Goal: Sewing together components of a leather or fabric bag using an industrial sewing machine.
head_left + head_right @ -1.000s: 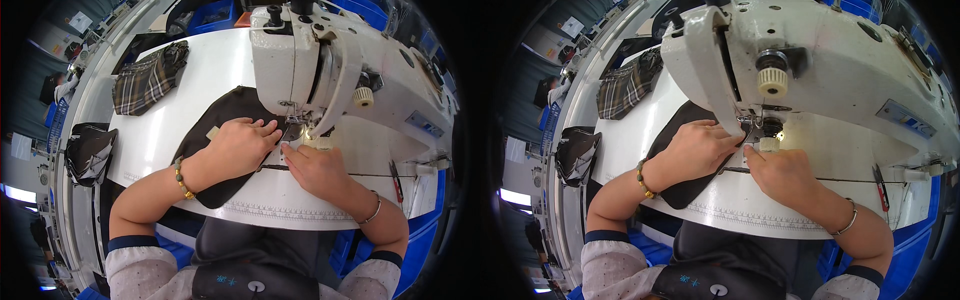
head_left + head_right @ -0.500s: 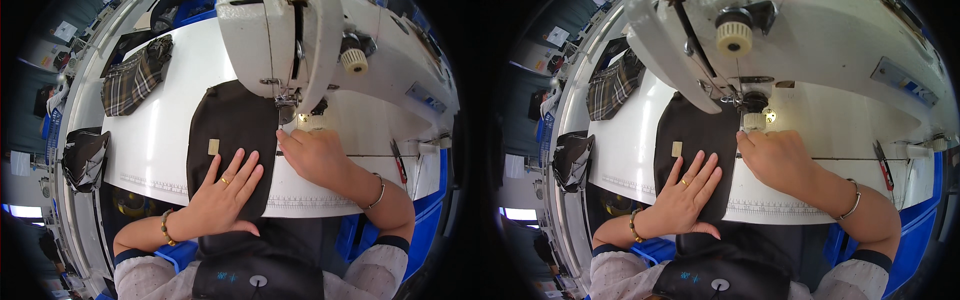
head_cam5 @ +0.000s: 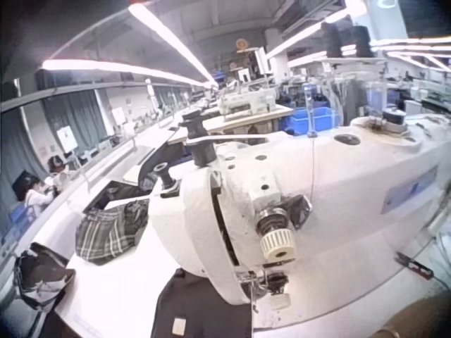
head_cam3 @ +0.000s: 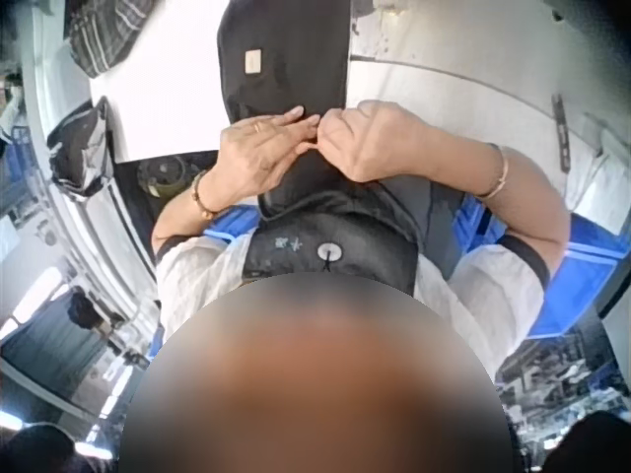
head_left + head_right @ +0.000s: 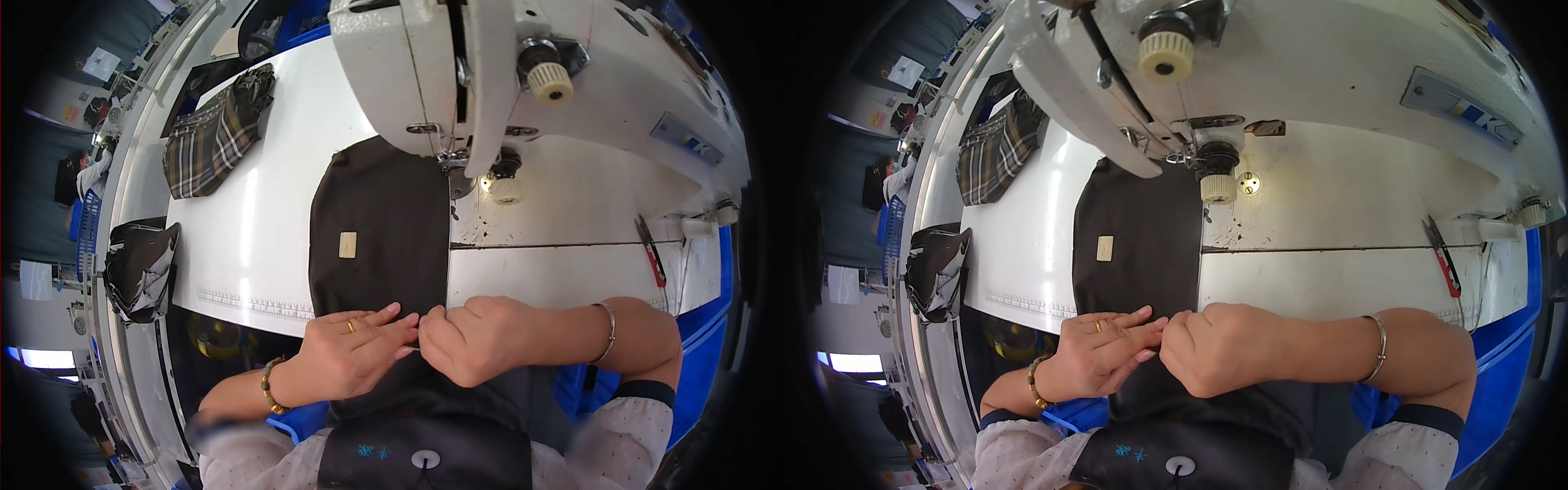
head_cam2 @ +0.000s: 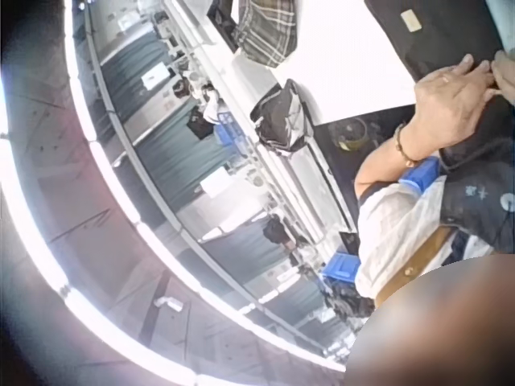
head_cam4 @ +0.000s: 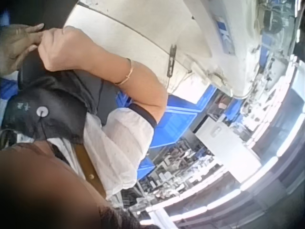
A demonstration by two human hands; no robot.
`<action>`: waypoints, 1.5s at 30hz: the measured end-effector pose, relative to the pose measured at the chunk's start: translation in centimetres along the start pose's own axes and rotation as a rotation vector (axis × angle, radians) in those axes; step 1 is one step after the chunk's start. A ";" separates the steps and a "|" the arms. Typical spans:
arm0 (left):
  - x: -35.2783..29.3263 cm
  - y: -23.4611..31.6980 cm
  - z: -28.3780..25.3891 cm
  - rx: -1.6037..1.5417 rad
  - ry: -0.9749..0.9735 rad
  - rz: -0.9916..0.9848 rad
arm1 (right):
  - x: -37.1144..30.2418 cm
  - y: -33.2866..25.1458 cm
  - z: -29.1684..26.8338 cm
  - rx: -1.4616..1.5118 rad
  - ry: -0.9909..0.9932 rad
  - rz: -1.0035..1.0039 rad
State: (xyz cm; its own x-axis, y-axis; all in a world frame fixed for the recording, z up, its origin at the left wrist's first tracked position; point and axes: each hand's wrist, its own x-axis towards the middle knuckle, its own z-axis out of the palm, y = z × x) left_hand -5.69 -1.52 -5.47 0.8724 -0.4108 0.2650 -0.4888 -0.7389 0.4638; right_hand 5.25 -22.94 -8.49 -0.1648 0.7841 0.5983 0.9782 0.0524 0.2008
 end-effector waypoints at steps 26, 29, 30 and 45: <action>8.5 -6.5 0.3 0.296 -0.109 0.125 | -0.9 0.9 0.9 -0.108 -0.085 0.180; 9.3 -7.9 0.4 0.313 -0.086 0.169 | -0.9 2.2 1.2 -0.102 -0.124 0.213; 9.7 -8.3 0.6 0.276 -0.039 0.194 | -1.0 2.6 1.5 -0.099 -0.107 0.233; 11.2 -11.0 0.6 0.193 0.142 0.365 | -0.9 4.8 1.1 -0.065 -0.209 0.397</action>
State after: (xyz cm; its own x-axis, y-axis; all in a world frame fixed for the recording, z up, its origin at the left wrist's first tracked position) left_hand 9.44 1.67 -8.13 0.6263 -0.5961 0.5023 -0.7435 -0.6504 0.1552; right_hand 10.24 -22.69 -8.94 0.2571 0.8442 0.4704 0.9495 -0.3112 0.0396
